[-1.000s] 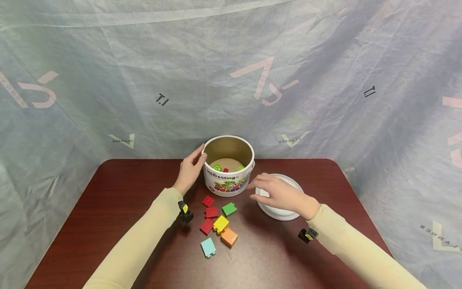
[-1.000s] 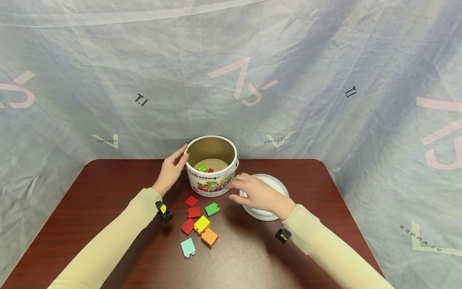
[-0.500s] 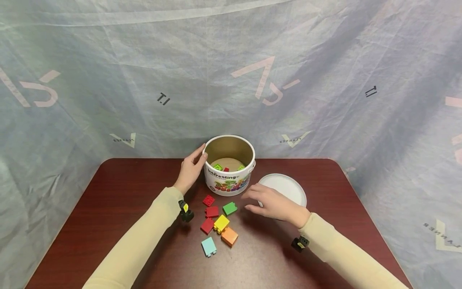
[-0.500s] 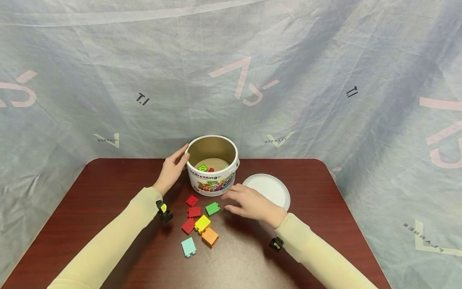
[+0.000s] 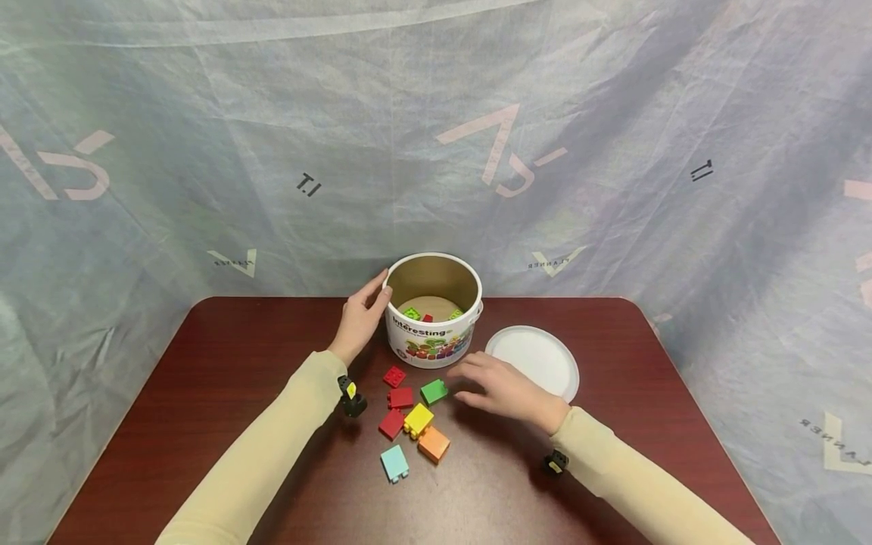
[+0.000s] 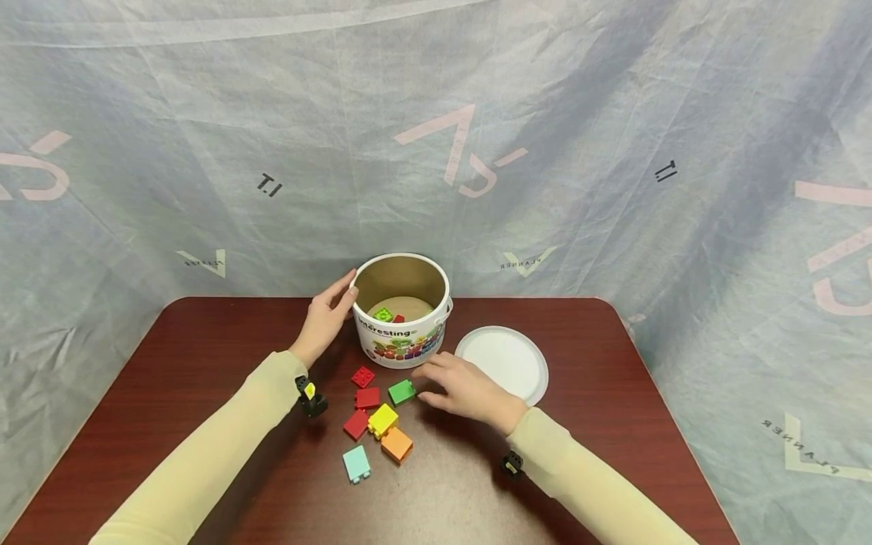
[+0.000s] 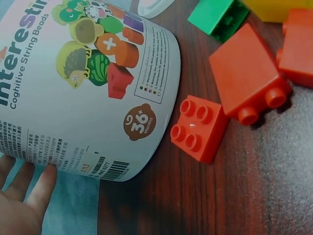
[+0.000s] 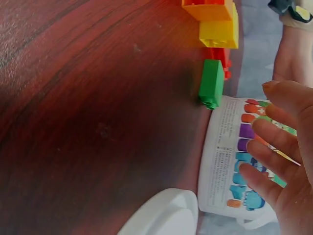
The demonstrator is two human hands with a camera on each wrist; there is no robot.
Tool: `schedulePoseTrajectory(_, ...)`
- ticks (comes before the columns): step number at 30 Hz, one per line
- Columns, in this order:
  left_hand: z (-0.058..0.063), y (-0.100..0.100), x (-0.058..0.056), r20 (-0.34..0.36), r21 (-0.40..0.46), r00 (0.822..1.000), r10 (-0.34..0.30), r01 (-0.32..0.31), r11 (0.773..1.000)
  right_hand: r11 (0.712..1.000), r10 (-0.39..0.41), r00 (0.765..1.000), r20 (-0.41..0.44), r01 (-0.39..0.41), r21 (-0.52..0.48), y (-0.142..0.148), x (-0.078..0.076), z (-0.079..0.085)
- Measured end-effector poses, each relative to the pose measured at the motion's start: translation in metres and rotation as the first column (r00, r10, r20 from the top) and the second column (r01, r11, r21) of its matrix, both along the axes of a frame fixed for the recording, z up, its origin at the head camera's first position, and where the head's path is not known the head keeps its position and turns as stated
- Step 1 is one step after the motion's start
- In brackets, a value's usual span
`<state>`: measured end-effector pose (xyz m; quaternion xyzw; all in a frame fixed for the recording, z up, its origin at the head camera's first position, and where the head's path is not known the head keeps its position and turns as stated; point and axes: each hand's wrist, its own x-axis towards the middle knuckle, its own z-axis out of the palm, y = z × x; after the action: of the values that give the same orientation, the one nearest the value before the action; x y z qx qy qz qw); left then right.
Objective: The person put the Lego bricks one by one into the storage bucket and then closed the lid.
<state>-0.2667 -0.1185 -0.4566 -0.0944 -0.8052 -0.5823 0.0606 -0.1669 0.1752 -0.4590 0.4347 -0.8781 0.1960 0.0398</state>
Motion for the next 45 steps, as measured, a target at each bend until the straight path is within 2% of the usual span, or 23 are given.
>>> schedulePoseTrajectory(19, -0.002, 0.000, -0.001, 0.004, 0.013, 1.000, -0.013, 0.013, 1.000, 0.999, -0.041, 0.998, 0.045, 0.040, 0.029, -0.014, -0.012, -0.023)
schedulePoseTrajectory(31, -0.003, 0.000, -0.001, 0.009, 0.021, 1.000, -0.008, 0.008, 1.000, 0.998, -0.023, 0.997, 0.072, 0.019, 0.065, -0.022, -0.018, -0.029)
schedulePoseTrajectory(45, -0.006, -0.001, -0.002, 0.006, 0.010, 1.000, -0.013, 0.013, 1.000, 0.993, -0.013, 0.998, 0.058, 0.006, 0.118, -0.024, -0.022, -0.034)
